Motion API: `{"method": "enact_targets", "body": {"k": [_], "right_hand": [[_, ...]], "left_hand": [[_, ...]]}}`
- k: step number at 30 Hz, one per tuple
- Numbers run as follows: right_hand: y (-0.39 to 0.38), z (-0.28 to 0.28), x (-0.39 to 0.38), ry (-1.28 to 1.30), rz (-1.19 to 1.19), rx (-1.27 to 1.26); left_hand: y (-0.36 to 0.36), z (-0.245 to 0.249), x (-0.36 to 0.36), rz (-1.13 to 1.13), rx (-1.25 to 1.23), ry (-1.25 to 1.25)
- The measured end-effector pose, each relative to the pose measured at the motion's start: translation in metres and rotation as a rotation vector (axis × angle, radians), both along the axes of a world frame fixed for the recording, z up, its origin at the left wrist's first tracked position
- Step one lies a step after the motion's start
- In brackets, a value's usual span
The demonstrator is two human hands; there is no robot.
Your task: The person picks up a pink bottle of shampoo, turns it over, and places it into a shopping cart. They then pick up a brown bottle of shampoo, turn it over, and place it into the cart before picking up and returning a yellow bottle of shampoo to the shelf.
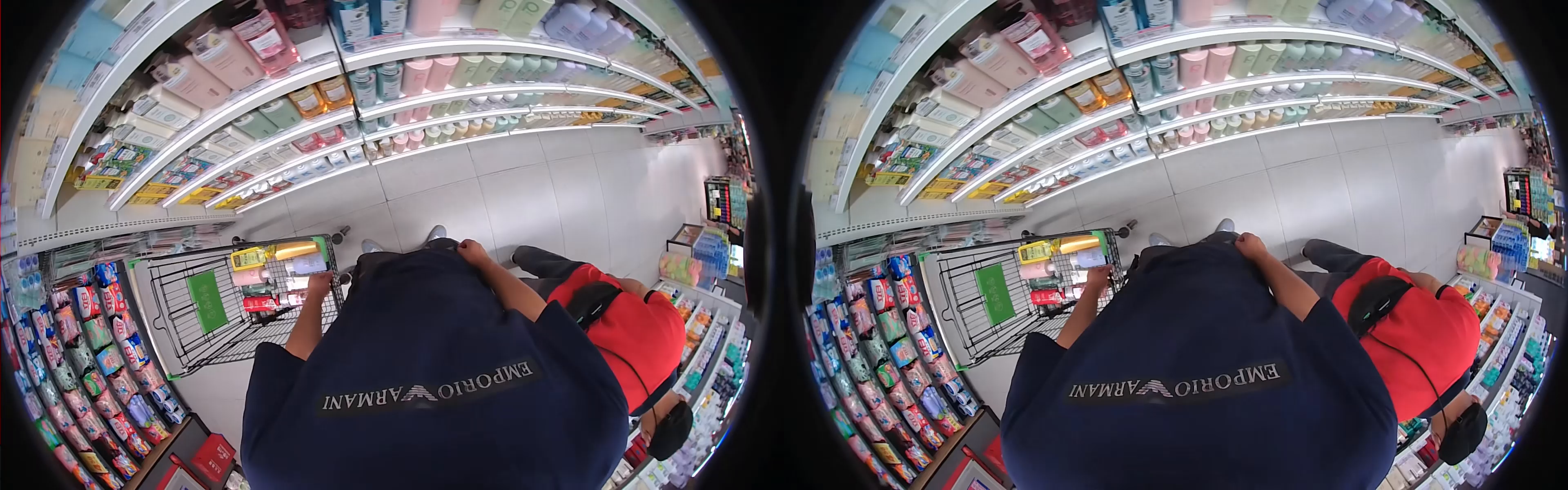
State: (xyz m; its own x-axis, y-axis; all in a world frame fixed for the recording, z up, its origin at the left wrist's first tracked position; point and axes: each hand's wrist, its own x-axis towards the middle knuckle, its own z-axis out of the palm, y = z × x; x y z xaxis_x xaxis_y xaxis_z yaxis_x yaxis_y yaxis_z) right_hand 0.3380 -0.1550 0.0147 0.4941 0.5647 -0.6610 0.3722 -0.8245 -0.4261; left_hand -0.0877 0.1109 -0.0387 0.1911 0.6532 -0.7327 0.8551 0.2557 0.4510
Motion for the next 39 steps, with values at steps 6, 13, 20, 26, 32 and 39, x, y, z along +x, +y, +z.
{"method": "enact_targets", "body": {"k": [6, 13, 20, 26, 32, 39], "right_hand": [[-0.024, -0.001, 0.036, 0.058, -0.051, -0.036], [-0.042, -0.01, 0.078, 0.135, -0.03, -0.038], [-0.067, -0.026, 0.118, 0.139, 0.0, 0.02], [-0.09, -0.027, 0.147, 0.157, 0.021, -0.035], [-0.102, -0.029, 0.157, 0.174, -0.029, -0.048], [-0.088, -0.021, 0.154, 0.208, 0.019, -0.049]], "left_hand": [[-0.006, -0.029, 0.009, -0.031, 0.121, 0.139], [-0.028, 0.053, 0.075, -0.033, 0.046, 0.428], [-0.041, 0.033, 0.093, 0.086, 0.134, 0.38], [-0.051, 0.027, 0.1, 0.113, 0.139, 0.305], [-0.073, 0.011, 0.071, 0.023, 0.141, 0.249], [-0.108, -0.008, 0.056, 0.09, 0.345, 0.224]]}}
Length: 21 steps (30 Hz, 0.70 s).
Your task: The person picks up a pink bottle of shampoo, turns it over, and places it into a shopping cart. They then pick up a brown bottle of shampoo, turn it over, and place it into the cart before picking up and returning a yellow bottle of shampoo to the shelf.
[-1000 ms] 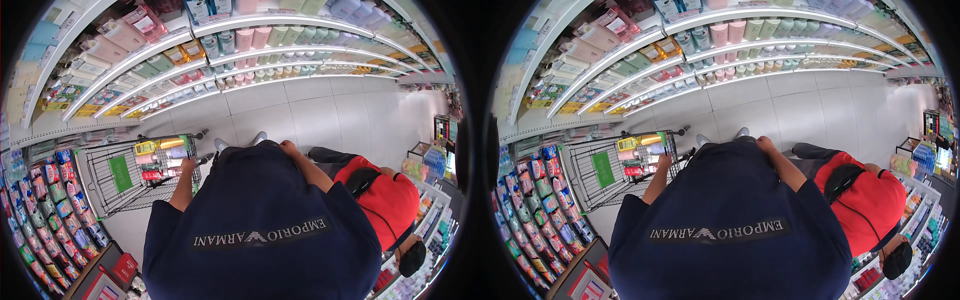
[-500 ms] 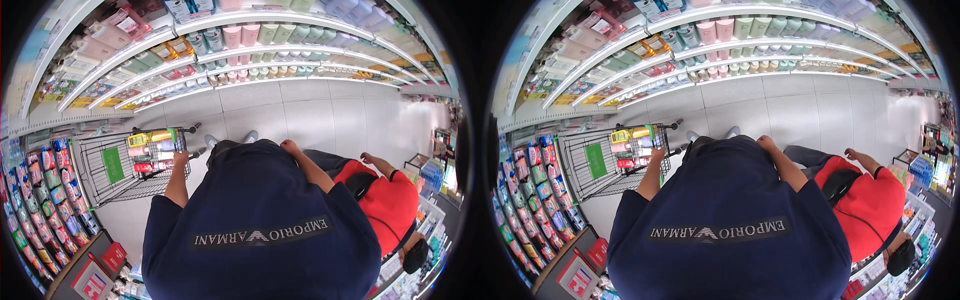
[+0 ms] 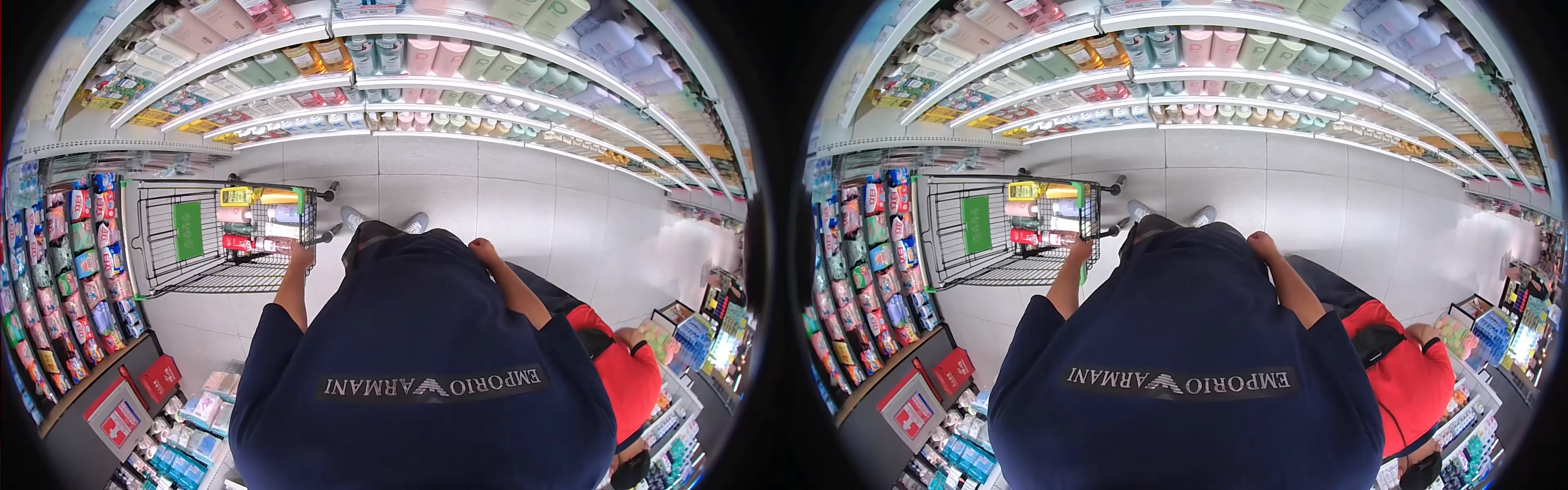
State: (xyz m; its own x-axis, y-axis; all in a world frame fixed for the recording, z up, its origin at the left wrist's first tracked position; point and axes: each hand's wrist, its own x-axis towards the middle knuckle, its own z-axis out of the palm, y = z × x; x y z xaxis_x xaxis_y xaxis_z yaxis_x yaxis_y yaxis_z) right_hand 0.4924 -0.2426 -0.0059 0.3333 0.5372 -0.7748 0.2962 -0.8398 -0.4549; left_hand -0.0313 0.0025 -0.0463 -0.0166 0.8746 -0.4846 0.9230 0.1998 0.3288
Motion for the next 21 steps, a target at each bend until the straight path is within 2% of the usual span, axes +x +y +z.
{"method": "enact_targets", "body": {"k": [1, 3, 6, 7, 8, 11, 14, 15, 20, 21], "right_hand": [[0.001, -0.002, -0.001, -0.014, 0.017, 0.009], [0.008, 0.002, -0.005, -0.029, 0.044, 0.017], [0.022, 0.011, -0.006, -0.01, 0.062, -0.019], [0.024, 0.011, -0.007, -0.014, 0.06, -0.02], [0.026, 0.01, -0.01, -0.015, 0.056, -0.023], [0.039, 0.018, -0.019, -0.023, 0.057, -0.055], [0.056, 0.019, -0.032, -0.002, 0.094, -0.045], [0.063, 0.022, -0.037, -0.004, 0.103, -0.047], [0.1, 0.025, -0.066, -0.013, 0.132, 0.041], [0.108, 0.027, -0.072, -0.014, 0.133, 0.038]], "left_hand": [[0.003, 0.013, 0.003, 0.007, -0.004, -0.002], [0.016, 0.048, 0.007, -0.408, -0.425, 0.238], [-0.001, 0.032, -0.007, -0.446, -0.289, 0.297], [-0.003, 0.025, -0.01, -0.265, -0.334, 0.284], [-0.004, 0.02, -0.016, -0.26, -0.337, 0.283], [0.002, 0.043, -0.01, -0.456, -0.403, 0.304], [0.006, 0.054, -0.005, -0.369, -0.446, 0.278], [0.006, 0.051, -0.005, -0.453, -0.438, 0.317], [0.013, 0.037, -0.02, -0.527, -0.433, 0.274], [0.016, 0.045, -0.018, -0.427, -0.499, 0.237]]}}
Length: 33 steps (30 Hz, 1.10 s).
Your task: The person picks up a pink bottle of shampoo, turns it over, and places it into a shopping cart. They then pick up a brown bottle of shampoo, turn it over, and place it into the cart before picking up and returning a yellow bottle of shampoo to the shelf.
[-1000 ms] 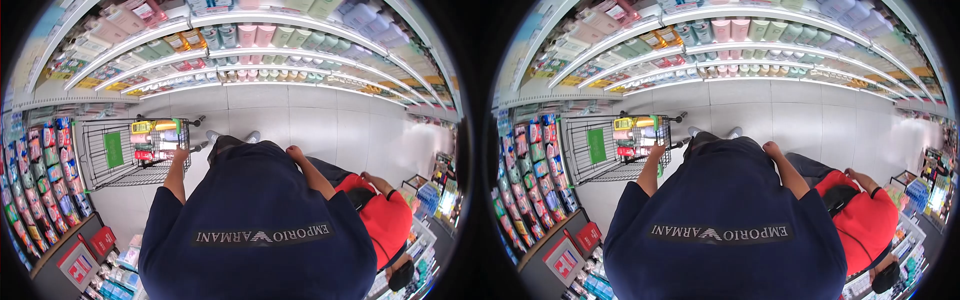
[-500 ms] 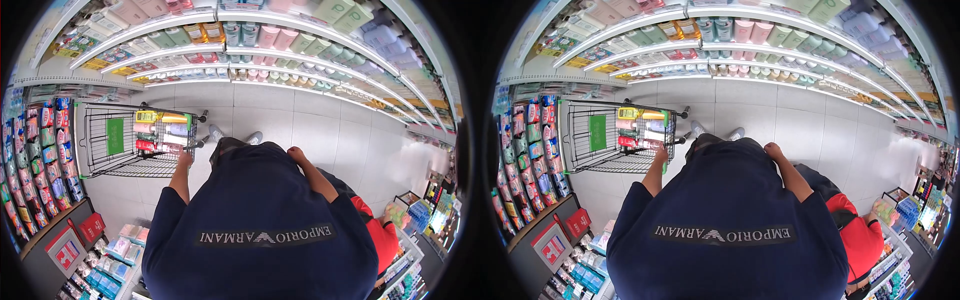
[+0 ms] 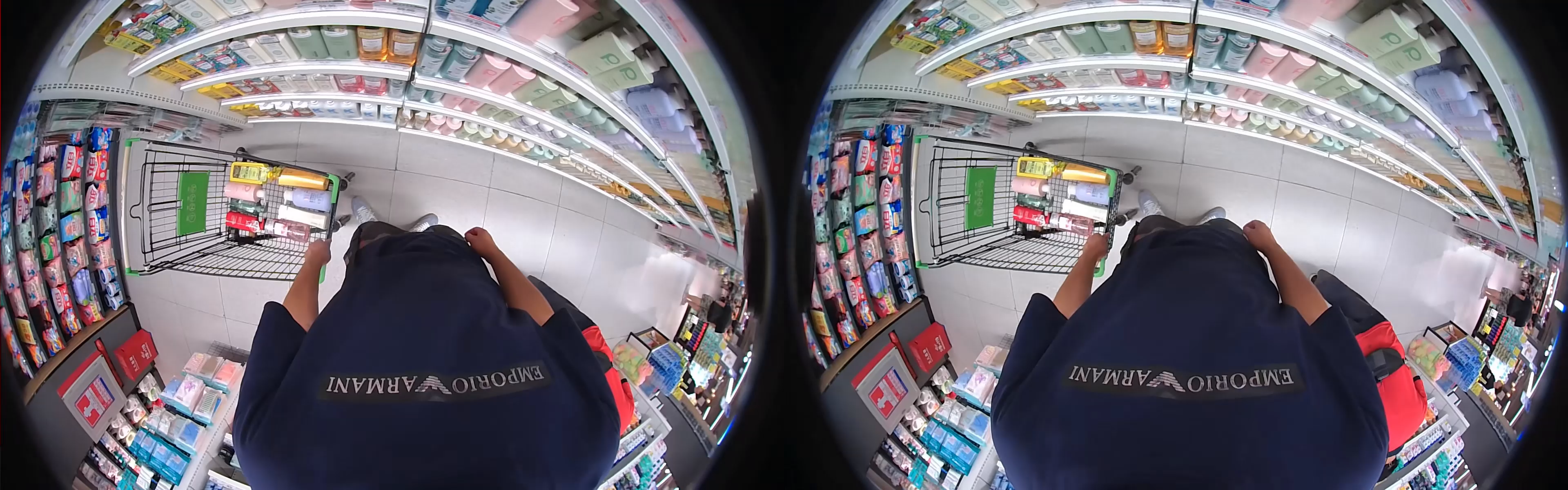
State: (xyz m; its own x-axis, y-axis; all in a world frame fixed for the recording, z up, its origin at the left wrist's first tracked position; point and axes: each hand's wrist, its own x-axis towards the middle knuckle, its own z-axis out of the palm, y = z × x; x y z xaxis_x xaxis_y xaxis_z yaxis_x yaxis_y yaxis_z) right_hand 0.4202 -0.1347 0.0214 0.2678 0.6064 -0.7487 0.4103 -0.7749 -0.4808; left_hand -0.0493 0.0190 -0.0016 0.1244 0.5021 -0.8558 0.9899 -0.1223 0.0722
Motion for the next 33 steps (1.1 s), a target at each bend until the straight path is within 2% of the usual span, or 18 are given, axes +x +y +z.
{"method": "enact_targets", "body": {"k": [1, 2, 12, 14, 17, 21, 23, 25, 27, 29, 30, 32, 33], "right_hand": [[0.007, 0.003, -0.005, 0.003, 0.009, -0.014], [0.015, 0.005, -0.01, 0.005, 0.018, -0.027], [0.049, 0.008, -0.045, -0.027, 0.05, -0.061], [0.053, 0.007, -0.049, -0.044, 0.074, -0.042], [0.061, 0.005, -0.057, -0.032, 0.063, -0.043], [0.075, 0.007, -0.068, -0.046, 0.09, -0.052], [0.083, 0.011, -0.075, -0.056, 0.09, -0.047], [0.09, 0.013, -0.082, -0.067, 0.093, -0.043], [0.095, 0.013, -0.088, -0.105, 0.137, -0.021], [0.1, 0.01, -0.093, -0.129, 0.151, 0.014], [0.104, 0.009, -0.095, -0.152, 0.165, 0.048], [0.111, 0.008, -0.1, -0.141, 0.156, 0.046], [0.117, 0.01, -0.103, -0.132, 0.145, 0.041]], "left_hand": [[0.004, 0.009, 0.002, 0.11, -0.054, 0.003], [0.007, 0.002, -0.002, 0.126, -0.086, 0.014], [0.02, -0.012, -0.049, 0.051, -0.061, -0.046], [0.017, -0.032, -0.067, 0.254, 0.152, -0.113], [0.023, -0.033, -0.083, 0.284, 0.164, -0.138], [0.043, -0.009, -0.092, 0.221, -0.034, -0.134], [0.047, -0.008, -0.102, 0.131, 0.028, -0.187], [0.055, 0.004, -0.105, 0.198, 0.044, -0.228], [0.063, 0.011, -0.111, 0.283, -0.057, -0.203], [0.067, 0.0, -0.126, 0.017, 0.081, -0.26], [0.069, 0.006, -0.127, 0.02, 0.085, -0.259], [0.072, 0.018, -0.127, 0.3, 0.006, -0.171], [0.07, -0.008, -0.143, 0.303, 0.01, -0.17]]}}
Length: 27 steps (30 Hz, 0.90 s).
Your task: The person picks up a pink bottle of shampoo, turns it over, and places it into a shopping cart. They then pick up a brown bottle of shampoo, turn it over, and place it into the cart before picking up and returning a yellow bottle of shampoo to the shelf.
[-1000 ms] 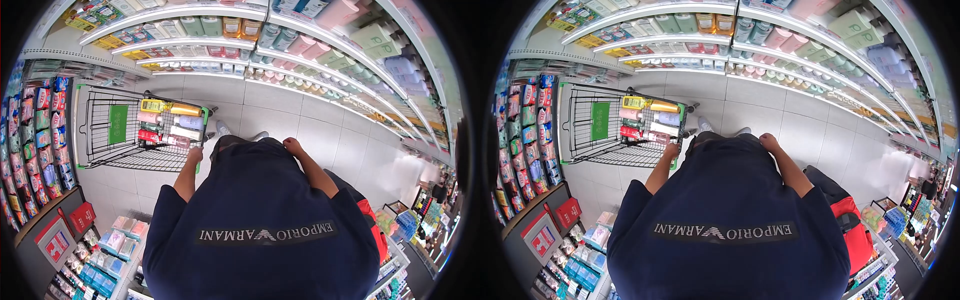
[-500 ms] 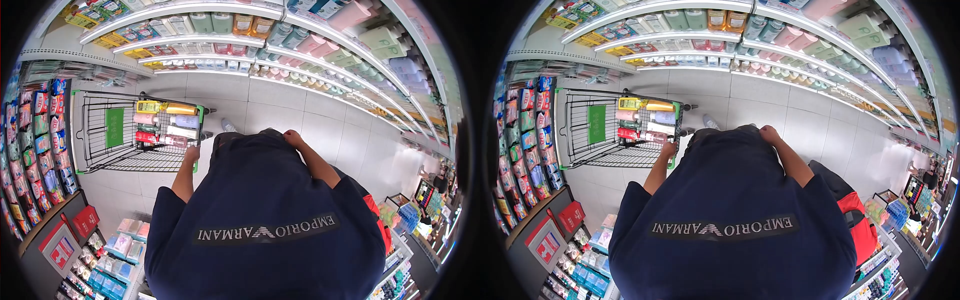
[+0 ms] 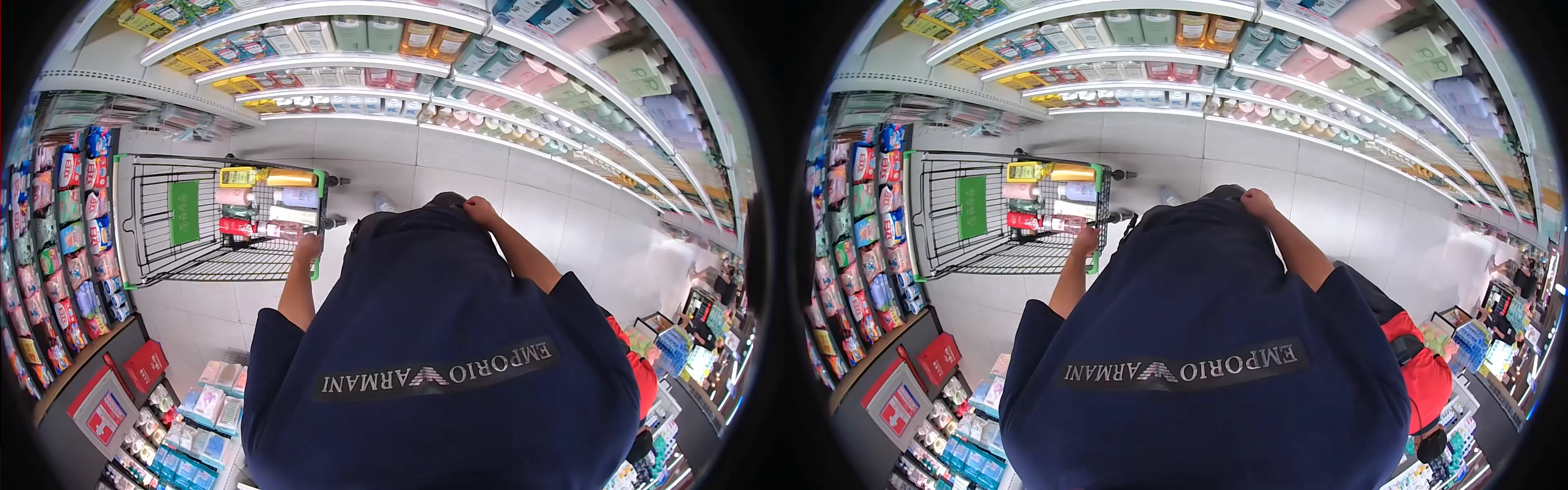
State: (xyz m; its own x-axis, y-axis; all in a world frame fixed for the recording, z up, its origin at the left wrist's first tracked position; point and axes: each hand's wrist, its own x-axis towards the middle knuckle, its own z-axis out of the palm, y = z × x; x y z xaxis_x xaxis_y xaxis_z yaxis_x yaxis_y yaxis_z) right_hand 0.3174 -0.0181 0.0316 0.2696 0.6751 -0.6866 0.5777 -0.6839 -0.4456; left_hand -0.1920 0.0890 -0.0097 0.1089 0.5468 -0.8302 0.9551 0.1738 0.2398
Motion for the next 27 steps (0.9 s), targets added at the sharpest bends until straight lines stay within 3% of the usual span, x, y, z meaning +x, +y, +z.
{"method": "enact_targets", "body": {"k": [2, 6, 10, 11, 19, 23, 26, 27], "right_hand": [[0.011, 0.004, -0.004, -0.01, 0.023, 0.027], [0.026, -0.004, -0.006, 0.005, 0.036, 0.083], [0.041, -0.006, -0.005, -0.004, 0.103, 0.064], [0.044, -0.01, -0.002, 0.008, 0.079, 0.05], [0.088, -0.025, 0.024, 0.062, 0.125, 0.08], [0.127, -0.036, 0.04, 0.073, 0.118, 0.205], [0.167, -0.01, 0.043, 0.122, 0.032, 0.215], [0.18, -0.004, 0.044, 0.123, 0.027, 0.218]], "left_hand": [[-0.007, -0.077, -0.039, -0.199, 0.125, -0.001], [-0.004, -0.062, -0.044, -0.192, 0.137, 0.062], [0.006, 0.002, -0.024, 0.069, 0.056, 0.207], [0.01, 0.008, -0.024, 0.006, 0.049, 0.209], [0.011, -0.002, -0.04, 0.344, 0.055, 0.213], [0.018, 0.003, -0.023, 0.376, 0.141, 0.181], [0.029, -0.004, -0.023, 0.356, 0.124, 0.142], [0.035, 0.015, -0.012, 0.358, 0.126, 0.12]]}}
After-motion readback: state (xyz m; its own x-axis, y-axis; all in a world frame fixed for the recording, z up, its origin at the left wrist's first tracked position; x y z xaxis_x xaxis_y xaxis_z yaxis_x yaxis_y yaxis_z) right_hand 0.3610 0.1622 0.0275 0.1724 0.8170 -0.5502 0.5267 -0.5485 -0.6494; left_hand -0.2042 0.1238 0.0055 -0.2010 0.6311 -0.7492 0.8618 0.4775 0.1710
